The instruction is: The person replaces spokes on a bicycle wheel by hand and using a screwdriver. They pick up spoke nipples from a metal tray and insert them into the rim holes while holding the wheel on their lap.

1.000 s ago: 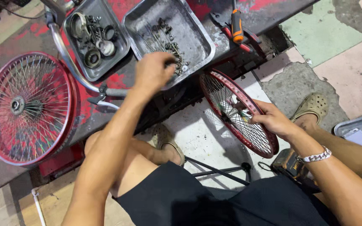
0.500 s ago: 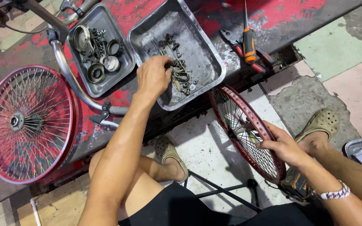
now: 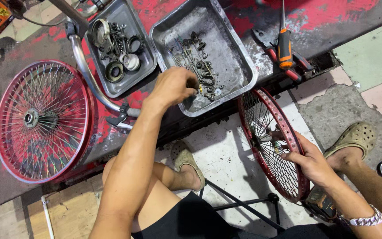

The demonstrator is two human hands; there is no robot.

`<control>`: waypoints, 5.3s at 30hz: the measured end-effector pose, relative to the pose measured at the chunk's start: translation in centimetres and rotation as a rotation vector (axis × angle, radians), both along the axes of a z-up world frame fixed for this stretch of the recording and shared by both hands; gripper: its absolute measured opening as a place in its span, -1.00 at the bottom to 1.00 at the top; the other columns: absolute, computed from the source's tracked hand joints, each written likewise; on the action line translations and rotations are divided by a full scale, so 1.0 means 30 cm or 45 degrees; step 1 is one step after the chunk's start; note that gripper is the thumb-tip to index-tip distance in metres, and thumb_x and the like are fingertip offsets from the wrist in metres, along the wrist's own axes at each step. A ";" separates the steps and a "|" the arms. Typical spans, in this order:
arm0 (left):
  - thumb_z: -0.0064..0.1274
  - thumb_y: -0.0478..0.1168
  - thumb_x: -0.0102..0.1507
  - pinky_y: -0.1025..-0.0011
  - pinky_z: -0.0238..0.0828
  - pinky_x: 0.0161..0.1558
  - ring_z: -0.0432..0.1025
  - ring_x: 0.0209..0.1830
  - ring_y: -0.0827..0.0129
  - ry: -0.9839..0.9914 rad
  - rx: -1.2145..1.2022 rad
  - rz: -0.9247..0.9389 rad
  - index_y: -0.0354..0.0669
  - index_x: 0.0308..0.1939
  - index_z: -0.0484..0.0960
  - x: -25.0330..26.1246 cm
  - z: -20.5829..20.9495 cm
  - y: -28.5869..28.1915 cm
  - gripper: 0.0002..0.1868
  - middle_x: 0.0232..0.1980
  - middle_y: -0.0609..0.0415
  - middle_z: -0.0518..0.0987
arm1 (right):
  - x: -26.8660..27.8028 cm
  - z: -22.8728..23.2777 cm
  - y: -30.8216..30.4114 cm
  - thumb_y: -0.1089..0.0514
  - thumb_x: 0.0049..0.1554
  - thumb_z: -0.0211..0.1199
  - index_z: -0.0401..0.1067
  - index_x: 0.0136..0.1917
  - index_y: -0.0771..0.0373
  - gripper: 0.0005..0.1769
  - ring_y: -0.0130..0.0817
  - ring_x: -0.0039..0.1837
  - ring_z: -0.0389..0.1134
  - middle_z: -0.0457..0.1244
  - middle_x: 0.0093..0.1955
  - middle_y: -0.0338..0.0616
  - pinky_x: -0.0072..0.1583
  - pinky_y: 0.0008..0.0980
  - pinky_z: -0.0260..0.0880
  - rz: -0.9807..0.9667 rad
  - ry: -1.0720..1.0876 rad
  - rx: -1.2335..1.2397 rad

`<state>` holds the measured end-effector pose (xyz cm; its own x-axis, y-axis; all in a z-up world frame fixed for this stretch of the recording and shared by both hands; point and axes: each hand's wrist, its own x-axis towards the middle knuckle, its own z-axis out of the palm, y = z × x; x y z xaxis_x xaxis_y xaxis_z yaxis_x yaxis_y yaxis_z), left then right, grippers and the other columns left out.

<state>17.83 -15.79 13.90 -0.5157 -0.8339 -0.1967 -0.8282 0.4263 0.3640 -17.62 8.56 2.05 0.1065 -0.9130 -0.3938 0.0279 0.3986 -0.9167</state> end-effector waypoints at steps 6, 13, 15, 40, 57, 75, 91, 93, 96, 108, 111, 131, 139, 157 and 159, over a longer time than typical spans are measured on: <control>0.29 -0.21 0.09 0.09 0.47 -0.15 0.57 -0.20 0.01 0.084 -0.083 -0.056 -0.07 -0.23 0.77 -0.024 -0.029 0.023 -0.82 -0.27 -0.07 0.69 | 0.022 -0.001 -0.005 0.38 -0.02 0.18 0.17 0.56 0.29 -0.15 -0.35 0.32 0.27 0.26 0.39 -0.05 0.29 -0.31 0.27 -0.032 -0.059 0.058; 0.25 -0.19 0.12 0.08 0.46 -0.14 0.56 -0.20 0.00 0.039 -0.078 0.011 0.03 -0.07 0.77 -0.061 -0.053 0.024 -0.72 -0.31 -0.10 0.68 | 0.024 0.003 0.000 0.39 -0.02 0.20 0.19 0.53 0.34 -0.18 -0.39 0.36 0.26 0.27 0.40 -0.10 0.36 -0.41 0.19 -0.037 -0.024 -0.035; 0.26 -0.19 0.10 0.09 0.47 -0.13 0.56 -0.17 -0.02 0.042 -0.181 -0.027 -0.01 -0.16 0.79 -0.070 -0.074 0.025 -0.78 -0.26 -0.11 0.68 | 0.021 0.005 -0.003 0.39 -0.02 0.20 0.20 0.51 0.35 -0.19 -0.40 0.36 0.26 0.27 0.40 -0.10 0.35 -0.42 0.20 -0.023 -0.031 -0.056; 0.24 -0.28 0.11 0.09 0.46 -0.08 0.55 -0.17 -0.08 0.438 0.166 -0.597 -0.20 -0.20 0.76 -0.490 -0.060 0.325 -0.81 -0.24 -0.17 0.65 | 0.075 0.048 0.051 0.11 -0.10 0.32 0.13 0.55 0.25 -0.04 -0.28 0.36 0.32 0.29 0.37 -0.02 0.37 -0.35 0.24 0.148 0.268 -0.018; 0.28 -0.27 -0.07 0.19 0.48 -0.23 0.60 -0.31 0.09 0.072 0.362 -0.317 -0.13 -0.43 0.68 -0.571 0.026 0.325 -0.85 -0.44 -0.01 0.66 | 0.137 0.107 0.047 0.04 -0.09 0.32 0.04 0.60 0.15 0.03 -0.15 0.35 0.33 0.24 0.41 0.08 0.36 -0.25 0.27 0.211 0.372 -0.007; 0.20 -0.31 0.00 0.08 0.48 -0.23 0.57 -0.31 -0.04 0.137 0.171 -0.357 -0.15 -0.43 0.67 -0.562 0.023 0.368 -0.93 -0.43 -0.10 0.65 | 0.130 0.077 0.043 0.02 -0.07 0.33 0.04 0.60 0.23 0.03 -0.12 0.41 0.29 0.21 0.45 0.12 0.40 -0.24 0.23 0.232 0.387 -0.094; 0.23 -0.35 0.00 0.16 0.51 -0.19 0.60 -0.30 0.03 0.295 0.179 -0.298 -0.20 -0.37 0.66 -0.548 0.014 0.363 -0.86 -0.41 -0.05 0.65 | 0.122 0.103 0.032 0.03 -0.06 0.31 0.04 0.61 0.16 0.02 -0.14 0.34 0.35 0.26 0.39 0.09 0.36 -0.23 0.28 0.212 0.372 -0.064; 0.29 -0.30 -0.03 0.17 0.51 -0.21 0.60 -0.32 0.05 0.226 0.263 -0.261 -0.20 -0.36 0.67 -0.555 0.015 0.359 -0.81 -0.42 -0.06 0.65 | 0.125 0.105 0.031 0.03 -0.07 0.31 0.04 0.61 0.14 0.02 -0.14 0.31 0.36 0.28 0.36 0.08 0.33 -0.24 0.30 0.219 0.375 -0.040; 0.33 -0.29 -0.06 0.17 0.50 -0.22 0.60 -0.32 0.05 0.210 0.300 -0.238 -0.20 -0.36 0.67 -0.562 0.012 0.362 -0.78 -0.42 -0.06 0.65 | 0.126 0.106 0.034 0.04 -0.08 0.31 0.07 0.60 0.12 0.00 -0.15 0.27 0.37 0.29 0.33 0.06 0.30 -0.25 0.33 0.227 0.376 -0.025; 0.23 -0.33 0.00 0.13 0.50 -0.21 0.59 -0.31 0.00 0.220 0.181 -0.254 -0.19 -0.35 0.67 -0.550 0.000 0.387 -0.85 -0.41 -0.07 0.66 | 0.127 0.113 0.029 0.01 -0.05 0.36 0.11 0.57 0.20 -0.03 -0.09 0.28 0.37 0.30 0.30 0.09 0.31 -0.19 0.33 0.207 0.453 -0.199; 0.24 -0.32 0.02 0.11 0.50 -0.20 0.59 -0.29 -0.01 0.257 0.120 -0.204 -0.20 -0.33 0.66 -0.548 -0.001 0.398 -0.85 -0.40 -0.08 0.66 | 0.128 0.161 0.028 -0.03 0.00 0.43 0.20 0.50 0.25 -0.12 -0.02 0.27 0.38 0.31 0.28 0.12 0.28 -0.16 0.35 0.087 0.630 -0.398; 0.21 -0.36 0.13 0.34 0.56 -0.24 0.63 -0.35 0.23 0.697 0.255 -0.053 -0.27 -0.19 0.58 -0.537 -0.086 0.472 -0.80 -0.35 -0.04 0.68 | 0.084 0.283 -0.022 0.23 0.07 0.40 0.59 0.09 0.22 -0.72 -0.12 -0.08 0.46 0.40 0.08 -0.15 -0.08 -0.24 0.48 0.050 1.219 -0.968; 0.10 -0.39 0.15 0.40 0.62 -0.17 0.67 -0.27 0.25 0.862 0.340 -0.088 -0.29 -0.14 0.56 -0.520 -0.107 0.471 -0.80 -0.28 -0.06 0.69 | 0.080 0.263 -0.011 0.29 0.07 0.37 0.57 0.07 0.27 -0.74 -0.11 -0.06 0.46 0.39 0.10 -0.06 -0.08 -0.24 0.49 0.051 1.269 -1.128; 0.23 -0.25 0.25 0.35 0.52 -0.24 0.61 -0.29 0.29 1.179 -0.054 0.564 -0.26 -0.11 0.71 -0.592 -0.374 0.762 -0.82 -0.21 -0.08 0.71 | 0.075 0.281 0.000 0.25 0.12 0.33 0.58 0.06 0.29 -0.79 -0.10 -0.11 0.46 0.39 0.03 -0.10 -0.07 -0.21 0.49 0.150 1.237 -1.025; 0.19 -0.25 0.24 0.35 0.50 -0.35 0.59 -0.39 0.29 1.180 0.121 0.649 -0.23 -0.12 0.72 -0.587 -0.378 0.756 -0.82 -0.25 -0.04 0.70 | 0.079 0.293 -0.004 0.24 0.12 0.32 0.58 0.06 0.29 -0.78 -0.09 -0.12 0.46 0.40 0.03 -0.10 -0.08 -0.20 0.49 0.200 1.251 -0.979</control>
